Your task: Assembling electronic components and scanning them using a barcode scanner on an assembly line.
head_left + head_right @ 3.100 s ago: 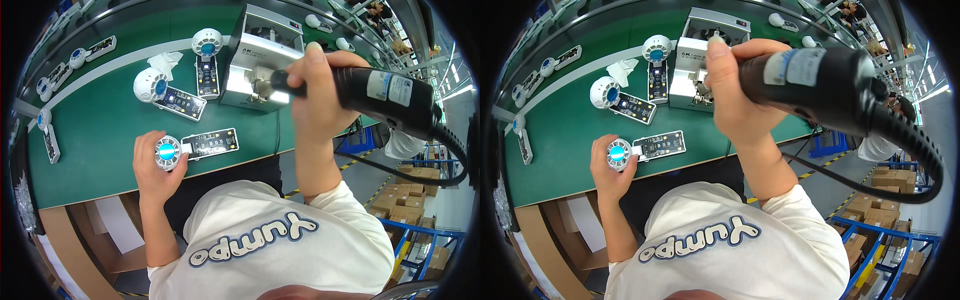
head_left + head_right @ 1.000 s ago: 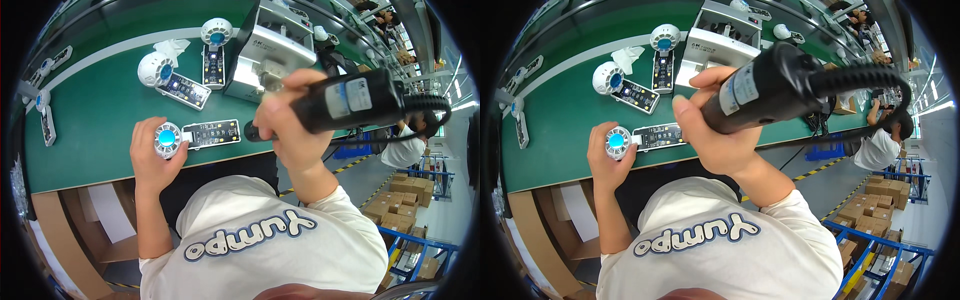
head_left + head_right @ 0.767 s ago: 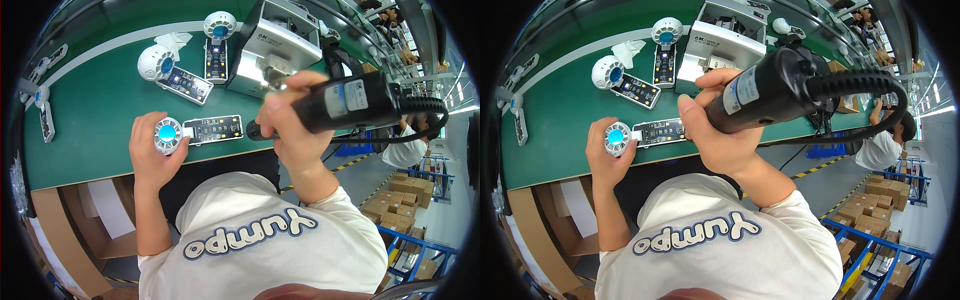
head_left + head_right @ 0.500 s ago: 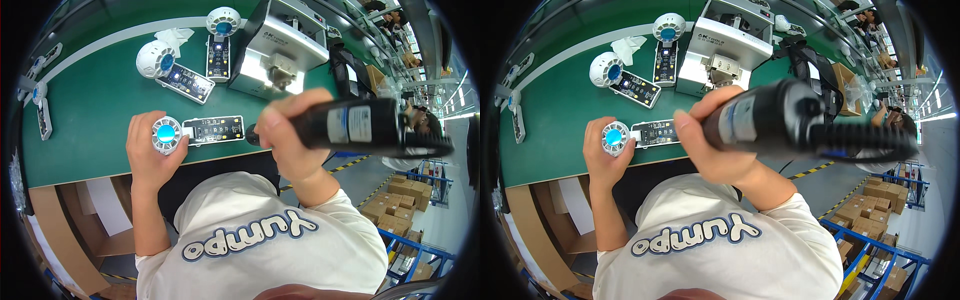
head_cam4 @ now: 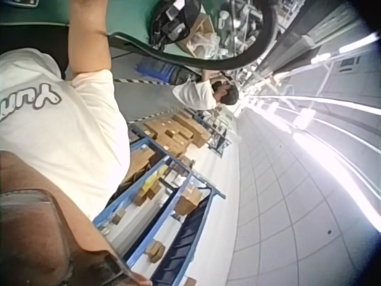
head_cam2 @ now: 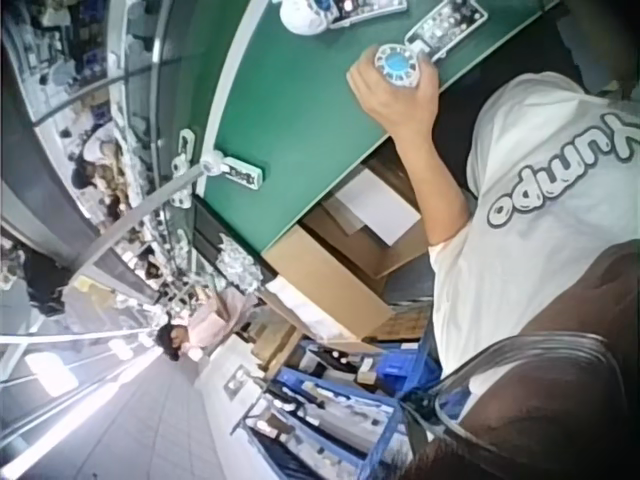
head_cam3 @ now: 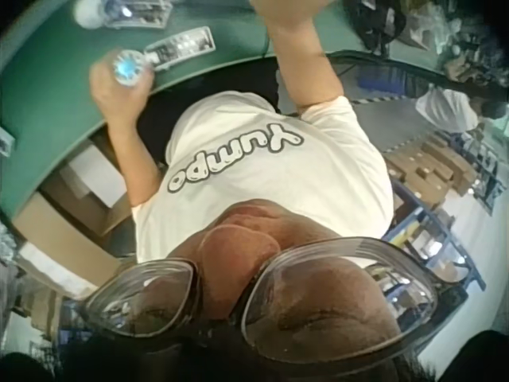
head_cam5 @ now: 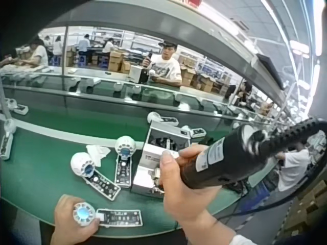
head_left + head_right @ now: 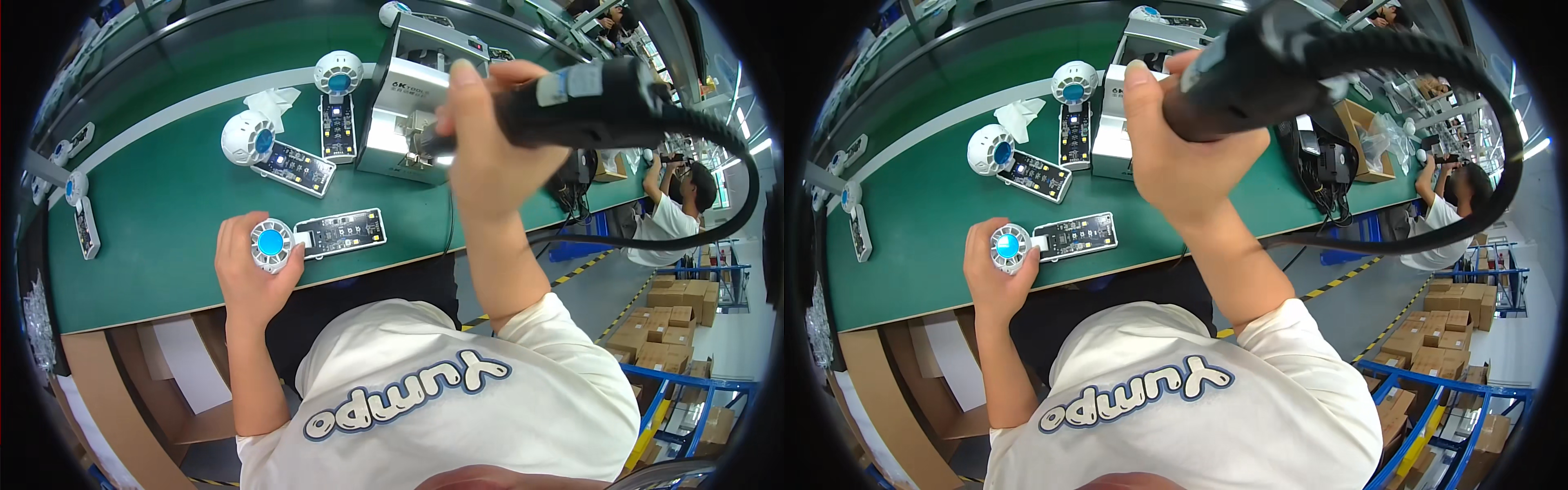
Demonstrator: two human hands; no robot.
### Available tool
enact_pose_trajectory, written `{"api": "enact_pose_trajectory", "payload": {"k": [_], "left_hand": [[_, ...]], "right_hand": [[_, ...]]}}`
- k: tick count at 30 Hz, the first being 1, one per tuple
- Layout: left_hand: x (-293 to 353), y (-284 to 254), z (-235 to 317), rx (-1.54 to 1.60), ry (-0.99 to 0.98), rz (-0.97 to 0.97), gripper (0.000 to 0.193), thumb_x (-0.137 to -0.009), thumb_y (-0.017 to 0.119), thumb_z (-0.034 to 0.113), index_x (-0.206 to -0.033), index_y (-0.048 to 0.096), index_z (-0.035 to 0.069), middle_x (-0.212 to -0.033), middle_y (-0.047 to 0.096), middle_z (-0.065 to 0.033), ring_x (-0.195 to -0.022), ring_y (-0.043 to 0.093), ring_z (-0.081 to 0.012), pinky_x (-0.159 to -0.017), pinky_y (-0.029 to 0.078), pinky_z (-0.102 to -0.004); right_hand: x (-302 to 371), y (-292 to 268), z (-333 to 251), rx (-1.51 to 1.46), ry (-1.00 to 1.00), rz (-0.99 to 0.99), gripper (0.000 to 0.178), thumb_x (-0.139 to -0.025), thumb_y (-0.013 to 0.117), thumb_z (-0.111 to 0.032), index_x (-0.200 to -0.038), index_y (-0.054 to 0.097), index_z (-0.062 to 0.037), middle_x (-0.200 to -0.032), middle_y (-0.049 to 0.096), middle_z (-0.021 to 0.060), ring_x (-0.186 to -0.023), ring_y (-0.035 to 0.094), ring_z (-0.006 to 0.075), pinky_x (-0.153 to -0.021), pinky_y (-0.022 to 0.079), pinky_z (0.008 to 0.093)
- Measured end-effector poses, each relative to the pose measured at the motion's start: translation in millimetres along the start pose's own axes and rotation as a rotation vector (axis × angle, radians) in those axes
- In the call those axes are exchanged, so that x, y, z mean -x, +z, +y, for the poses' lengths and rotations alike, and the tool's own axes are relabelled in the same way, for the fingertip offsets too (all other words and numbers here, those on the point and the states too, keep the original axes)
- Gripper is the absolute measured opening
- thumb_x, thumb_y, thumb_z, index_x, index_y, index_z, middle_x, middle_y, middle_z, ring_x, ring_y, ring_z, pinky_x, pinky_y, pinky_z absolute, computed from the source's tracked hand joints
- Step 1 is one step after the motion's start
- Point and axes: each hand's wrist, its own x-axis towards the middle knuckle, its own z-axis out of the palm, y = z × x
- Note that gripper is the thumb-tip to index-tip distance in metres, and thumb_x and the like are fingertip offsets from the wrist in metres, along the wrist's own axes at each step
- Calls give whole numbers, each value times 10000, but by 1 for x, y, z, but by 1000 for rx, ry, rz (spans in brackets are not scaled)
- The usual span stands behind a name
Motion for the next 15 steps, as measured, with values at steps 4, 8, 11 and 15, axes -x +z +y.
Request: {"api": "enact_pose_trajectory", "payload": {"k": [4, 8, 11, 15], "left_hand": [[0, 0, -2, 1, 2, 18, 463, -663, 814, 96, -1062, 600, 5, -960, 621, -158, -888, 600, -346, -769, 492, -419], [3, -1, -5, 10, 9, 31, 463, -664, 817, 106, -1061, 600, 6, -968, 623, -157, -890, 601, -352, -769, 493, -422], [3, -1, -5, 4, 11, 40, 462, -666, 819, 113, -1059, 600, 8, -974, 624, -156, -893, 602, -357, -770, 494, -425], [1, 0, -6, 10, 50, 33, 457, -670, 819, 121, -1055, 600, 9, -977, 624, -157, -898, 603, -362, -775, 496, -430]], "right_hand": [[0, 2, -5, 81, 97, -27, 295, -835, 696, 49, -1075, 530, 9, -620, 591, 56, -486, 564, 137, -499, 477, 273], [10, 2, -23, -102, 313, -100, 292, -832, 699, 51, -1069, 535, 8, -634, 593, 66, -479, 562, 143, -492, 475, 285], [30, 7, -30, -216, 326, -150, 283, -839, 683, 53, -1076, 534, 10, -639, 591, 70, -482, 560, 147, -500, 482, 300], [37, 11, -34, -335, 289, -153, 254, -861, 643, 28, -1092, 537, 13, -660, 589, 81, -496, 550, 158, -538, 504, 333]]}}
